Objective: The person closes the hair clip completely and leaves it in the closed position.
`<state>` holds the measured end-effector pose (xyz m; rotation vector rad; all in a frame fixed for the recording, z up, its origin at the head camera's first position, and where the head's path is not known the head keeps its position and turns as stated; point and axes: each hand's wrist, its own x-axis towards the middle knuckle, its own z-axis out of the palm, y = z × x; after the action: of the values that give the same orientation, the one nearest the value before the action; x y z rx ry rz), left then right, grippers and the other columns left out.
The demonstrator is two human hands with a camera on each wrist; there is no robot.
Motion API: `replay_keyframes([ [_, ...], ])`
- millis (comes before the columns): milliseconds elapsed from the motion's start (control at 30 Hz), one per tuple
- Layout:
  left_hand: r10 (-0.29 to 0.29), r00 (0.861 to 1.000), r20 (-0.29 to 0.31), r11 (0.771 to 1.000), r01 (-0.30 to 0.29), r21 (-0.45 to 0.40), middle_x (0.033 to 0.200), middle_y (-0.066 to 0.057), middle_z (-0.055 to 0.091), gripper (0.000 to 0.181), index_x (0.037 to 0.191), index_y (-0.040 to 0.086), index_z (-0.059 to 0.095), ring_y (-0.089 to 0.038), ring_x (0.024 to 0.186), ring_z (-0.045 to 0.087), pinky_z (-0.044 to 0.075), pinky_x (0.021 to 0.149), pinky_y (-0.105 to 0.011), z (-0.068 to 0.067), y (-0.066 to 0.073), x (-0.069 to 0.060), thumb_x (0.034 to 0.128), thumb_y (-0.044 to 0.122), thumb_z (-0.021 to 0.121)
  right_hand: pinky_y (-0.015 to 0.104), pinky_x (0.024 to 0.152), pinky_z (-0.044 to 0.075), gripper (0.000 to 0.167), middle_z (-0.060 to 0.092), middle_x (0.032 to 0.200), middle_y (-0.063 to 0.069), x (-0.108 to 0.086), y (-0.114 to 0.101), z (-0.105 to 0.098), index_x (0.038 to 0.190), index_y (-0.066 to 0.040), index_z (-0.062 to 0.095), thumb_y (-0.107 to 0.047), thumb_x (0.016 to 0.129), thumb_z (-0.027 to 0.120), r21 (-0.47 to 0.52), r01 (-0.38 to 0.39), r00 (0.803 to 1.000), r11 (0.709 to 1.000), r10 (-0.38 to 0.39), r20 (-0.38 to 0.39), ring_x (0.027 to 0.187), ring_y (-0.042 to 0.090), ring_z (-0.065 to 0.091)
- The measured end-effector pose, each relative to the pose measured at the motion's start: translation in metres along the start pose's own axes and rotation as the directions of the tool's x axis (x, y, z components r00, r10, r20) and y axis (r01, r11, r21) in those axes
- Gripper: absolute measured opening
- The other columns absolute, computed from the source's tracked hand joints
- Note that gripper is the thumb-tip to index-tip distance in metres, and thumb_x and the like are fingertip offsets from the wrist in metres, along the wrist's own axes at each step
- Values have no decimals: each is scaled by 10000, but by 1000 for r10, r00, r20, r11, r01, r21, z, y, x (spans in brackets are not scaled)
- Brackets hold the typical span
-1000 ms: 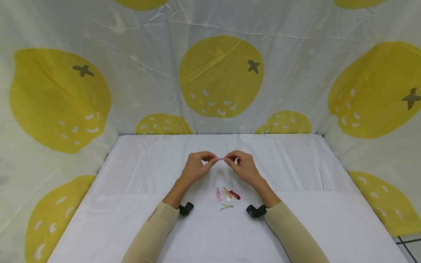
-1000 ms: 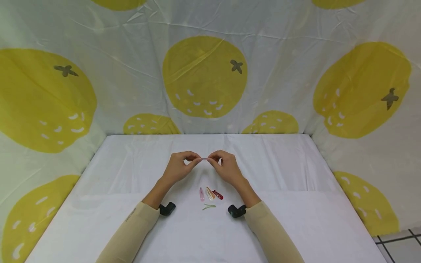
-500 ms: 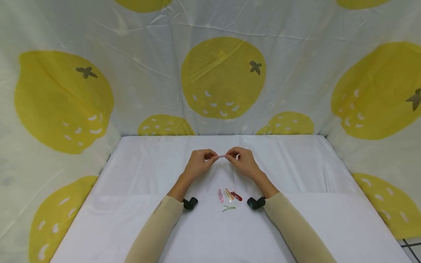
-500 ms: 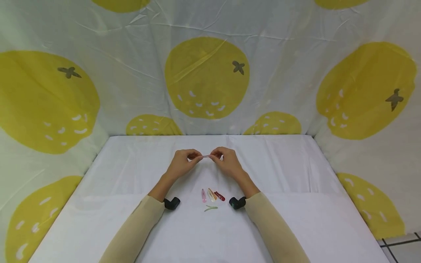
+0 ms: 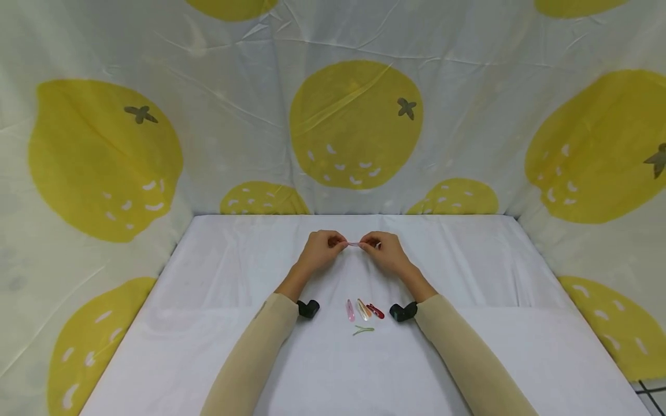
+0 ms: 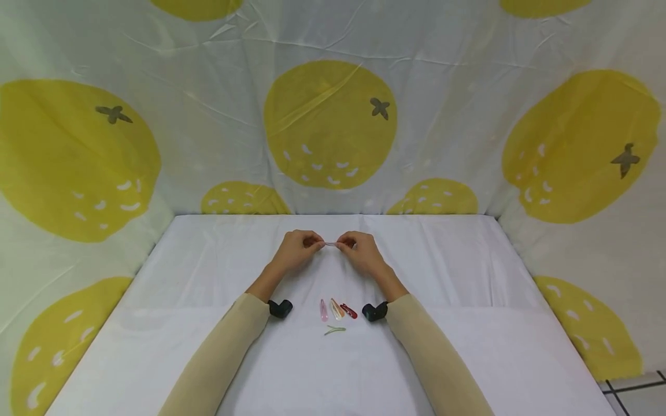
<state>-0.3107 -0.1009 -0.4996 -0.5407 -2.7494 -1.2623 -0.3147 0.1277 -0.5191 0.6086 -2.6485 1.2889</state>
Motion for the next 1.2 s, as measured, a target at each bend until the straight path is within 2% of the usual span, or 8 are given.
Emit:
replay_keyframes([
  [167,-25,1000,16,999,24,21,853,-3,752,136,966,114,790,-117,773,657,549,746,-285,4,-7,7,958,244,755,272,703,487,112,747,903,28,4,5,4,1020,-127,774,-217,987,717,14,-36,999,999,36,10,788,146,611],
  [333,-59,998,24,997,58,51,833,-1,737,127,955,118,786,-104,755,632,514,715,-253,9,-14,13,952,241,756,269,717,479,113,742,915,23,7,10,7,1022,-128,778,-211,989,710,-16,-81,996,997,82,33,785,127,592],
  [700,-102,995,13,989,100,112,798,1,730,112,916,115,789,-121,749,626,501,703,-258,11,-16,24,935,222,760,282,694,472,140,733,874,44,21,6,11,985,-119,790,-221,995,695,-56,-189,980,980,192,52,759,146,599],
  [933,-120,993,4,987,119,106,800,7,737,124,911,124,799,-120,754,629,503,695,-257,13,-20,27,931,239,760,275,679,479,145,737,865,50,23,5,13,985,-97,784,-220,986,707,-74,-199,979,977,201,26,752,145,611],
  [1200,-145,989,-5,986,145,84,824,-4,761,138,935,118,820,-137,783,657,535,726,-289,12,-18,27,936,247,769,262,658,475,154,730,849,60,23,6,12,991,-77,780,-218,975,722,-66,-203,978,977,206,26,739,146,607],
])
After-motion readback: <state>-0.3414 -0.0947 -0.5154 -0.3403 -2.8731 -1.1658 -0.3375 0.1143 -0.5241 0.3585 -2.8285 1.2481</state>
